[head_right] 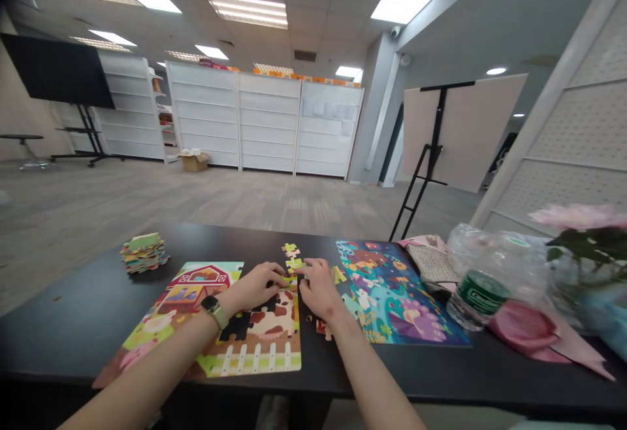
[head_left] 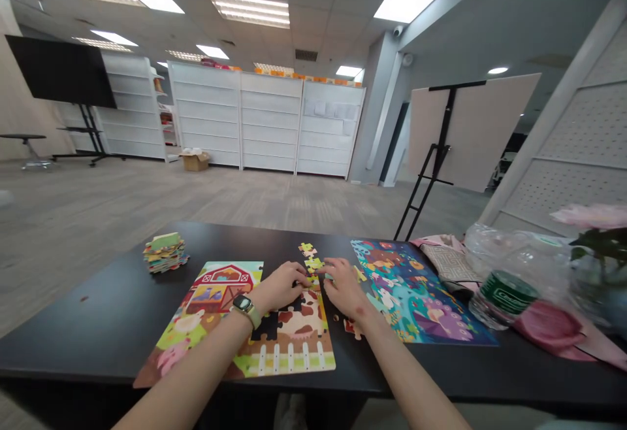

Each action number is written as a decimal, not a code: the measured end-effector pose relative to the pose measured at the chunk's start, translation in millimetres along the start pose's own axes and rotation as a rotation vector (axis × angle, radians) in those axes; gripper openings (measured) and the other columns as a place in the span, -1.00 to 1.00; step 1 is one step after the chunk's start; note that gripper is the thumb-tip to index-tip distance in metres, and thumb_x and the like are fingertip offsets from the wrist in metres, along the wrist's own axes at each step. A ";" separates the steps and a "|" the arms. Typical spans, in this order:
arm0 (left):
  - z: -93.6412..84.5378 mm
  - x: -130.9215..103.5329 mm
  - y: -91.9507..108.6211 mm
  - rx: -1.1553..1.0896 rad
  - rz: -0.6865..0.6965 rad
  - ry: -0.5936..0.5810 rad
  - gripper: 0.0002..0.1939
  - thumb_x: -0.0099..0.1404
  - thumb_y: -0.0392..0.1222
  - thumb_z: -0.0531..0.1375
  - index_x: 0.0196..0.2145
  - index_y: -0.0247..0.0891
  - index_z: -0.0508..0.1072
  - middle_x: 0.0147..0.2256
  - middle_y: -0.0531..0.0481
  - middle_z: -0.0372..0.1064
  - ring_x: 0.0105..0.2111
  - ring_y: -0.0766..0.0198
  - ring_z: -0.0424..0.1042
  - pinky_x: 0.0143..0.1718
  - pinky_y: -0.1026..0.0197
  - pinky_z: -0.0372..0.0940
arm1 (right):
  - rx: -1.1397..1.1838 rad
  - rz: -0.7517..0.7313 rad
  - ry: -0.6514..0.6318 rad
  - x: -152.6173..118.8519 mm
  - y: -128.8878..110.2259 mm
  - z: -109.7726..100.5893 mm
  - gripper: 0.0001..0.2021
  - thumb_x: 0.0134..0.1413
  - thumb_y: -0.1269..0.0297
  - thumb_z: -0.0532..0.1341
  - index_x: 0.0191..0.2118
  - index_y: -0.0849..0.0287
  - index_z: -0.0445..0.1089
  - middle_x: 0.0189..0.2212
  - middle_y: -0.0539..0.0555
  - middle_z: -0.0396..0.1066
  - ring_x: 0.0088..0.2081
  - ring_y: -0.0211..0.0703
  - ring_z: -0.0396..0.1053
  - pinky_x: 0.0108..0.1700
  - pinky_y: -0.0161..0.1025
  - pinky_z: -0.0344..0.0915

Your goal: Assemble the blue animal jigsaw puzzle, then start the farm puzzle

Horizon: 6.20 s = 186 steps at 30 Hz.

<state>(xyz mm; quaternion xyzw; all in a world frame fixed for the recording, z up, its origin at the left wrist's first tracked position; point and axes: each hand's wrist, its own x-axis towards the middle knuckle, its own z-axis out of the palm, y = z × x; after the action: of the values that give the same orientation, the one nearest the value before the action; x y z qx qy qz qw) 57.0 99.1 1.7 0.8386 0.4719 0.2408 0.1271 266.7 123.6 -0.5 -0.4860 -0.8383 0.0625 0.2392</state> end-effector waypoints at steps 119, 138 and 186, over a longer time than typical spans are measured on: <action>-73.6 -111.8 -26.1 0.060 -0.133 0.034 -0.79 0.30 -0.26 0.09 -0.19 -0.20 0.51 -0.16 -0.07 0.41 -0.10 0.12 0.35 -0.03 0.18 0.23 | 0.663 0.155 -0.254 -17.1 -111.3 27.8 -0.73 -0.03 0.19 0.25 -0.20 0.14 0.55 -0.64 -0.03 0.40 -0.60 -0.20 0.28 -0.53 -0.31 0.14; -70.5 -114.4 -28.4 0.016 -0.141 0.011 -0.71 0.29 -0.21 0.11 -0.06 -0.14 0.50 -0.07 -0.08 0.35 -0.01 0.09 0.30 0.06 0.13 0.22 | 0.800 0.219 0.012 22.3 -42.4 5.6 -0.61 -0.11 0.01 0.31 -0.22 0.22 0.45 -0.61 -0.04 0.37 -0.55 -0.20 0.32 -0.47 -0.27 0.22; -10.3 -40.9 -5.0 0.131 -0.100 0.111 -0.67 0.21 -0.15 0.21 -0.05 -0.13 0.51 -0.10 -0.07 0.43 -0.12 0.04 0.36 -0.02 0.05 0.26 | 0.461 0.092 0.364 16.0 -21.8 36.8 -0.72 0.03 0.37 0.04 -0.19 0.15 0.44 -0.25 0.12 0.50 -0.20 -0.05 0.47 -0.11 -0.12 0.38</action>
<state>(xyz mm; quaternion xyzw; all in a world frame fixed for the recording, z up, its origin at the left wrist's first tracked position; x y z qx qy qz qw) 30.0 66.8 -3.3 0.8058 0.5342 0.2490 0.0577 225.9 130.5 -20.0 -0.4595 -0.7225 0.1740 0.4864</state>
